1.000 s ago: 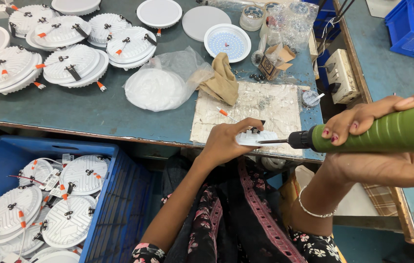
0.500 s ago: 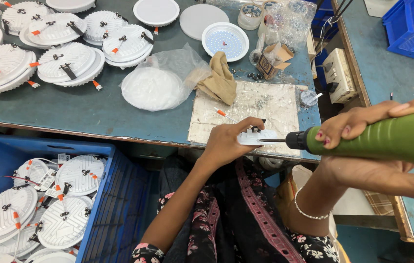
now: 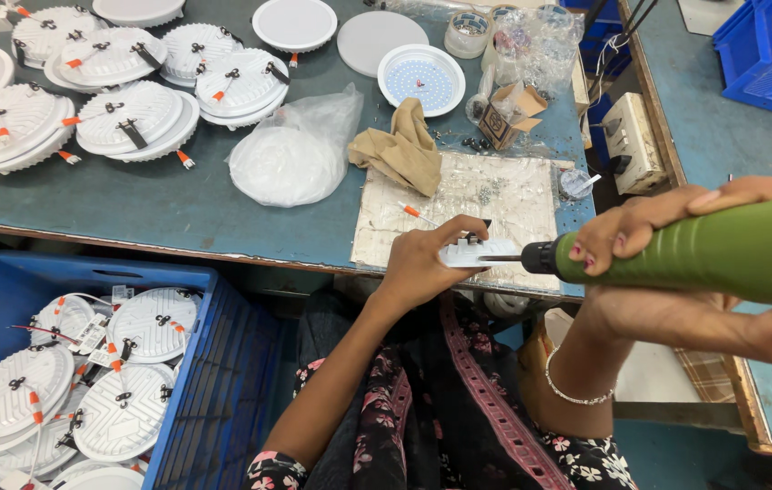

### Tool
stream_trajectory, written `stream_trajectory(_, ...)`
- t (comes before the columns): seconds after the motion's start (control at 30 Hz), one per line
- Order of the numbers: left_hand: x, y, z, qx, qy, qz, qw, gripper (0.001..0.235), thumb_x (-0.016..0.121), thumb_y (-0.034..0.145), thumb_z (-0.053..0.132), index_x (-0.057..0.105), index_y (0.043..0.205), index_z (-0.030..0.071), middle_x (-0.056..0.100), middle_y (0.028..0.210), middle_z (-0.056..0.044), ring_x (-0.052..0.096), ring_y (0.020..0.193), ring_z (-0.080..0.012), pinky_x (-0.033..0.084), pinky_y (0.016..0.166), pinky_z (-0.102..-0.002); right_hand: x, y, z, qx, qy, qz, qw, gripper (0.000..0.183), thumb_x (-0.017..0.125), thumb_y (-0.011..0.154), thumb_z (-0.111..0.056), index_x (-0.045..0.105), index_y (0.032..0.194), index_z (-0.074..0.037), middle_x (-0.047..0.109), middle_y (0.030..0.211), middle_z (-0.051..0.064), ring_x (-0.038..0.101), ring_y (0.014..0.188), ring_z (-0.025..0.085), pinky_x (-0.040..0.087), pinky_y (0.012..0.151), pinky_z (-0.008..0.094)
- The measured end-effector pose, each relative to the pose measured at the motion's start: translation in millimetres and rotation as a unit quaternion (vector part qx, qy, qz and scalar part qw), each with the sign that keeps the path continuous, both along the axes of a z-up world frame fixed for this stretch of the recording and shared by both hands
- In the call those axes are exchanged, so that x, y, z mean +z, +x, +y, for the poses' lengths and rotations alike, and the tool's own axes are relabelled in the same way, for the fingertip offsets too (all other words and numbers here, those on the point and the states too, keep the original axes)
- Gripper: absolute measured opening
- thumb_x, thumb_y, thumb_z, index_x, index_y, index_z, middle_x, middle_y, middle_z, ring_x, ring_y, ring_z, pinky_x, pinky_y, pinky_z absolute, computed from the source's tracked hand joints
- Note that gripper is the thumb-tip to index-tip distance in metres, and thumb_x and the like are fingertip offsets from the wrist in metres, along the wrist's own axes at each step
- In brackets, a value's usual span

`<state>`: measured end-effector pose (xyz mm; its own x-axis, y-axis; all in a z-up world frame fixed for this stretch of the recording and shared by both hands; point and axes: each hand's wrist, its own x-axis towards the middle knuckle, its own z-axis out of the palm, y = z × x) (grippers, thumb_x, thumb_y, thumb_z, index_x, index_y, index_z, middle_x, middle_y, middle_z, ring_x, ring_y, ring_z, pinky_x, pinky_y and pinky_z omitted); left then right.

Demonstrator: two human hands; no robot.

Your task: The person assembles LED light fixtures at a factory workstation. They pick up a circular LED panel, place it on the table, and use a green electric screwdriver to secure components. They then attach a metal bracket to the back of the fixture and tighten it with the screwdriver.

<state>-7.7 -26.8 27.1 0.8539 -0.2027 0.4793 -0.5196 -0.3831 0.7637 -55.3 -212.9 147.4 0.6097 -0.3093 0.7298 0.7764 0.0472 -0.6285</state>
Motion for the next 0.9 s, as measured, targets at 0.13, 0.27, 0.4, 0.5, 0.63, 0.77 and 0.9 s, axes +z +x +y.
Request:
stream_trajectory(0.13, 0, -1, 0, 0.002, 0.011, -0.022, 1.000, 0.037, 0.084, 0.079, 0.039, 0.066, 0.109, 0.029, 0.072, 0.080, -0.002, 0.072, 0.072, -0.0264, 0.053, 0.062, -0.035, -2, 5, 0, 0.057, 0.018, -0.021, 0.998, 0.098, 0.033, 0.087, -0.094, 0.044, 0.109, 0.001, 0.044, 0.064, 0.015, 0.045, 0.043, 0.023, 0.040, 0.042, 0.036)
stream_trajectory(0.27, -1, -3, 2, 0.002, 0.013, -0.028, 1.000, 0.039, 0.084, 0.078, 0.041, 0.066, 0.110, 0.028, 0.072, 0.081, -0.003, 0.072, 0.072, -0.0280, 0.052, 0.061, -0.036, -4, 16, -12, 0.128, 0.053, -0.037, 0.990, 0.088, 0.036, 0.091, -0.086, 0.045, 0.106, 0.000, 0.045, 0.069, 0.016, 0.050, 0.050, 0.024, 0.041, 0.046, 0.037)
stream_trajectory(0.4, -1, -3, 4, 0.005, 0.021, -0.034, 0.999, 0.039, 0.084, 0.078, 0.040, 0.066, 0.110, 0.027, 0.072, 0.080, -0.003, 0.071, 0.071, -0.0275, 0.051, 0.060, -0.036, 2, 27, -26, 0.153, 0.044, -0.044, 0.986, 0.082, 0.034, 0.093, -0.079, 0.047, 0.104, 0.001, 0.047, 0.070, 0.017, 0.048, 0.050, 0.024, 0.041, 0.047, 0.036)
stream_trajectory(0.5, -1, -3, 7, 0.001, 0.005, -0.039, 0.999, 0.039, 0.084, 0.078, 0.039, 0.066, 0.111, 0.028, 0.072, 0.080, -0.002, 0.071, 0.070, -0.0262, 0.052, 0.060, -0.035, 12, 40, -33, 0.103, 0.015, -0.073, 0.992, 0.083, 0.033, 0.096, -0.079, 0.049, 0.104, 0.002, 0.046, 0.065, 0.017, 0.044, 0.047, 0.024, 0.040, 0.045, 0.036)
stream_trajectory(0.63, -2, -2, 5, -0.002, 0.011, -0.048, 0.999, 0.040, 0.085, 0.079, 0.038, 0.065, 0.112, 0.027, 0.072, 0.081, 0.000, 0.070, 0.068, -0.0258, 0.050, 0.058, -0.035, 13, 40, -36, 0.101, 0.029, -0.068, 0.992, 0.083, 0.031, 0.099, -0.079, 0.046, 0.103, 0.002, 0.043, 0.064, 0.018, 0.043, 0.048, 0.025, 0.039, 0.045, 0.038)
stream_trajectory(0.77, 1, -1, 3, 0.001, 0.013, -0.036, 0.999, 0.041, 0.085, 0.078, 0.038, 0.065, 0.111, 0.028, 0.071, 0.080, 0.001, 0.070, 0.066, -0.0235, 0.050, 0.058, -0.034, 4, 32, -37, 0.061, -0.017, -0.050, 0.997, 0.091, 0.032, 0.093, -0.087, 0.044, 0.103, 0.003, 0.040, 0.061, 0.016, 0.041, 0.045, 0.025, 0.039, 0.044, 0.038)
stream_trajectory(0.9, 1, -1, 3, -0.001, 0.015, -0.035, 0.999, 0.042, 0.084, 0.078, 0.039, 0.064, 0.113, 0.028, 0.072, 0.082, 0.000, 0.070, 0.068, -0.0245, 0.050, 0.058, -0.035, -6, 29, -45, 0.148, 0.006, -0.025, 0.989, 0.095, 0.032, 0.086, -0.090, 0.044, 0.106, 0.003, 0.042, 0.068, 0.018, 0.041, 0.049, 0.026, 0.041, 0.049, 0.039)
